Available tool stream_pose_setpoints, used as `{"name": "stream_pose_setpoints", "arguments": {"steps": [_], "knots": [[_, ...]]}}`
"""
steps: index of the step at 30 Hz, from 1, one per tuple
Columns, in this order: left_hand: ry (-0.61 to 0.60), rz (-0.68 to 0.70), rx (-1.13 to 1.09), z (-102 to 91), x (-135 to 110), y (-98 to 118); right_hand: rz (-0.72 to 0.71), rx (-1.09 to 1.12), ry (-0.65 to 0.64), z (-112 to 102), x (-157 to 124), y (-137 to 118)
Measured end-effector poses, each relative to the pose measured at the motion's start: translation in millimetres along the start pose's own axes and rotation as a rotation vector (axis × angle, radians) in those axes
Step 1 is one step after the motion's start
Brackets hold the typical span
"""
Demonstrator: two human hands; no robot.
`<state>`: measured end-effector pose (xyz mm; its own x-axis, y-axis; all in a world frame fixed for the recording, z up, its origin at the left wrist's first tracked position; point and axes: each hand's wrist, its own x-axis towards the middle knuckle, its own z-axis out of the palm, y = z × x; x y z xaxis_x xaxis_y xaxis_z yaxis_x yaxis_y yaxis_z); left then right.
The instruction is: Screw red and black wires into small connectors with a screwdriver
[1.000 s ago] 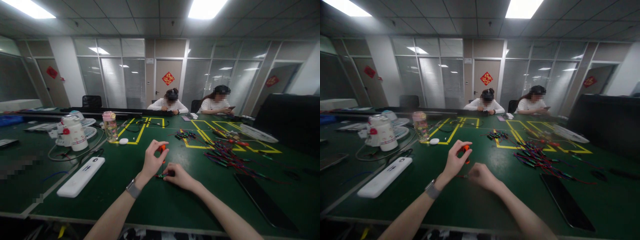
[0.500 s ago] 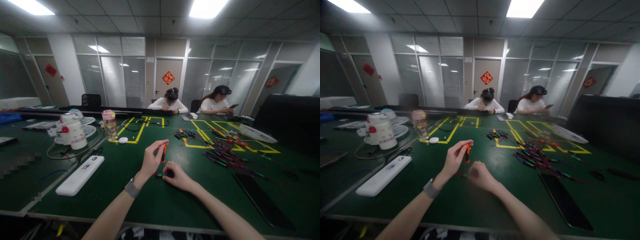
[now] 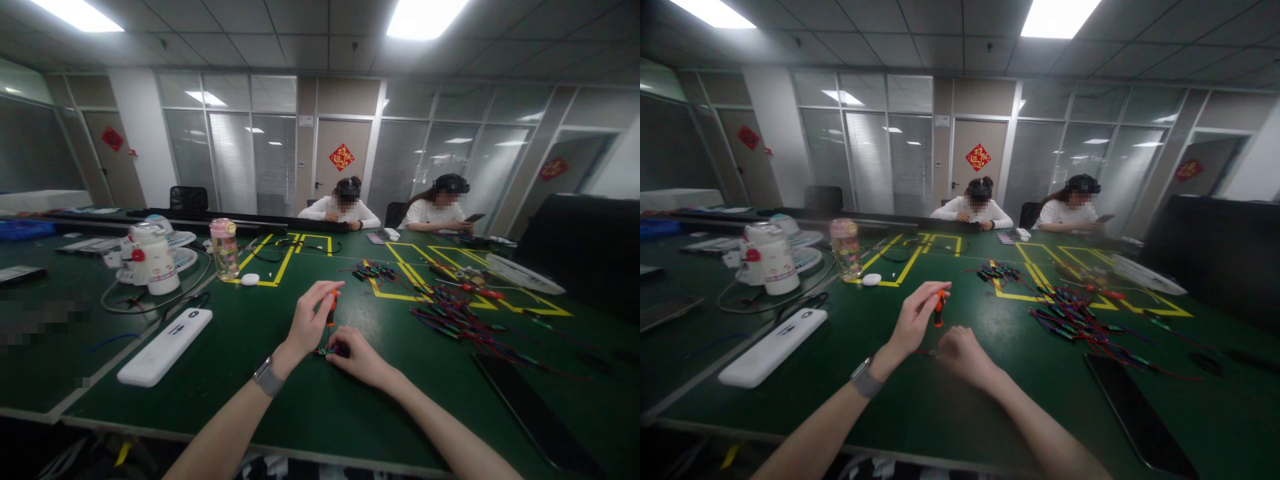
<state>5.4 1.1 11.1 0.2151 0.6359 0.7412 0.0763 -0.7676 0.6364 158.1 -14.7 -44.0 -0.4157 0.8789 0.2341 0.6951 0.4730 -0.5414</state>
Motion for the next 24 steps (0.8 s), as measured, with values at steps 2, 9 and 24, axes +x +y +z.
{"name": "stream_pose_setpoints", "arguments": {"steps": [2,9,24], "knots": [[-0.019,-0.018,-0.033,1.3,-0.6,-1.2,0.003,0.01,0.002,0.2,0.0,0.8],[0.048,0.016,0.093,3.1,0.0,-4.7,0.001,-0.007,-0.011,-2.2,-0.2,-1.4],[0.007,0.073,0.031,2.0,-1.9,-5.4,-0.04,-0.05,-0.023,-4.1,-0.9,-1.6]]}}
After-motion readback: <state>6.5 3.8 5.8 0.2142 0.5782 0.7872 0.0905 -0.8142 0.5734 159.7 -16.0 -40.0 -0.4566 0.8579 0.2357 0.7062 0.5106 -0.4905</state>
